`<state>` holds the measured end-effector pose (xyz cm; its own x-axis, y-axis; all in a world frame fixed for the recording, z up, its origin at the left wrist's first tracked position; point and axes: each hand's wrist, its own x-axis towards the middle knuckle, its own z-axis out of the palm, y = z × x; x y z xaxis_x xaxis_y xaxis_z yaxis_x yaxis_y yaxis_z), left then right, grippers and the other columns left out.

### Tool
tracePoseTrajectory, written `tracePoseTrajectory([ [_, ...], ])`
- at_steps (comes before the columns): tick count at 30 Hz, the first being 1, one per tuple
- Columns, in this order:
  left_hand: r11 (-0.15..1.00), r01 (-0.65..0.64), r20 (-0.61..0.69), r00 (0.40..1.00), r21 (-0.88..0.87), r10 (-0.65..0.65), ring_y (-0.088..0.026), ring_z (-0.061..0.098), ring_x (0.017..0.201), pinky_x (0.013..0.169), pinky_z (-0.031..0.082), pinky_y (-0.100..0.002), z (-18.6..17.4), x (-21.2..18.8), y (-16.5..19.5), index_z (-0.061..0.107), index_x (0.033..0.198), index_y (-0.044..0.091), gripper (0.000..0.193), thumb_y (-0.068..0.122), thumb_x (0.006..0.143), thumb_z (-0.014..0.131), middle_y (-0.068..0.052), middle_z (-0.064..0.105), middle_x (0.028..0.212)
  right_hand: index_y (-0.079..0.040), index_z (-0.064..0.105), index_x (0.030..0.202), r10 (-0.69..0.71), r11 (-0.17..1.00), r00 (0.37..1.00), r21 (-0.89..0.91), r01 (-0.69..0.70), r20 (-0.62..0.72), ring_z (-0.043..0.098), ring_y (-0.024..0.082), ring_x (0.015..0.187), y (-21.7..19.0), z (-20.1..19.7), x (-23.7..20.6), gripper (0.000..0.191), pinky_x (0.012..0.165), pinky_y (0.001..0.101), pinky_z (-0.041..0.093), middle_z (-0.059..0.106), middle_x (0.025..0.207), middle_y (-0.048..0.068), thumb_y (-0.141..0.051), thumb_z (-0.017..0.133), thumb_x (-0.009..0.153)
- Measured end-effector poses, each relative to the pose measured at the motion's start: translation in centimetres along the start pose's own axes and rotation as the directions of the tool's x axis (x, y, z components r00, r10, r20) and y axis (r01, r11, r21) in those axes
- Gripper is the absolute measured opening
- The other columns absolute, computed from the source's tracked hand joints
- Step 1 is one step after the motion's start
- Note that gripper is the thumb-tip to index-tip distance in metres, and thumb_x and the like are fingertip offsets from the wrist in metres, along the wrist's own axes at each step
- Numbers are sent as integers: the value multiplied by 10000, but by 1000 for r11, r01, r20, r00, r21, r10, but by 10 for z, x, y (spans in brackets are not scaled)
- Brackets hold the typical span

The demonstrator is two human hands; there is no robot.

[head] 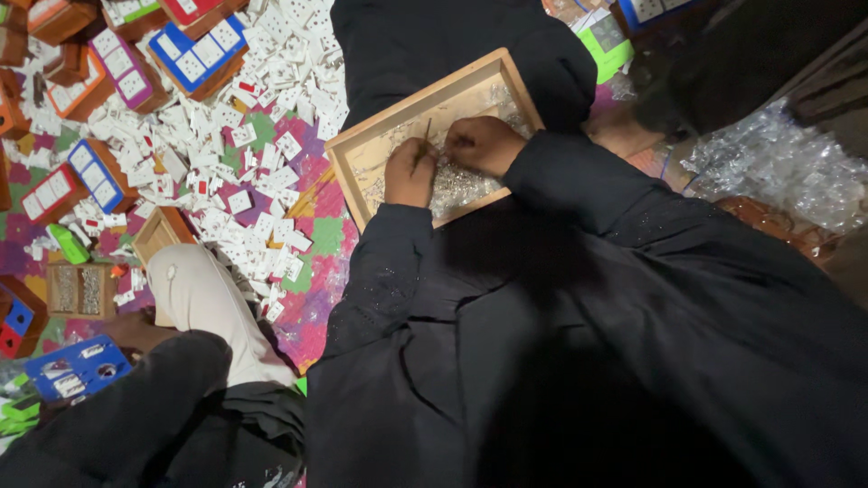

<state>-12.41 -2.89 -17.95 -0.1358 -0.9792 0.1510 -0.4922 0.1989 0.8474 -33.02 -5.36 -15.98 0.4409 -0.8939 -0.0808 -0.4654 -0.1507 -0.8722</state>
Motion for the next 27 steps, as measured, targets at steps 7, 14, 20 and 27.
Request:
tracePoseTrajectory([
  [7, 1000, -11, -23, 1000, -1, 11, -341, 704, 944, 853, 550, -391, 1, 0, 2, 720, 1029, 6, 217, 143, 862, 695, -202, 716, 1012, -42, 707, 1087, 16, 996, 1000, -88, -17, -9, 687, 246, 883, 4, 2, 0, 271, 777, 368, 528, 718, 976, 133, -252, 699, 915],
  [14, 992, 66, 2, 998, -110, -66, -204, 696, 761, 714, 552, -320, 3, 2, -5, 717, 942, 0, 106, 77, 869, 718, -123, 704, 832, -24, 696, 1083, -64, 997, 996, -45, 61, -63, 680, 215, 820, 16, 3, 0, 250, 740, 354, 526, 713, 912, 123, -228, 717, 940],
  [20, 925, 115, 14, 993, -362, -117, -77, 626, 748, 671, 526, -246, 9, 3, -10, 669, 958, -19, 84, -2, 877, 678, -28, 686, 817, -40, 699, 1076, -39, 999, 998, 29, 41, -39, 693, 175, 799, 17, 4, 0, 206, 719, 324, 532, 733, 903, 99, -222, 707, 981],
  [27, 842, 249, 138, 968, -479, -208, -101, 638, 712, 655, 533, -255, 4, 6, 4, 706, 1127, 0, 184, 21, 962, 627, -38, 720, 887, -43, 723, 1043, -41, 993, 999, -110, 38, -24, 683, 209, 783, 6, 2, 0, 150, 713, 343, 520, 725, 887, 126, -179, 696, 985],
])
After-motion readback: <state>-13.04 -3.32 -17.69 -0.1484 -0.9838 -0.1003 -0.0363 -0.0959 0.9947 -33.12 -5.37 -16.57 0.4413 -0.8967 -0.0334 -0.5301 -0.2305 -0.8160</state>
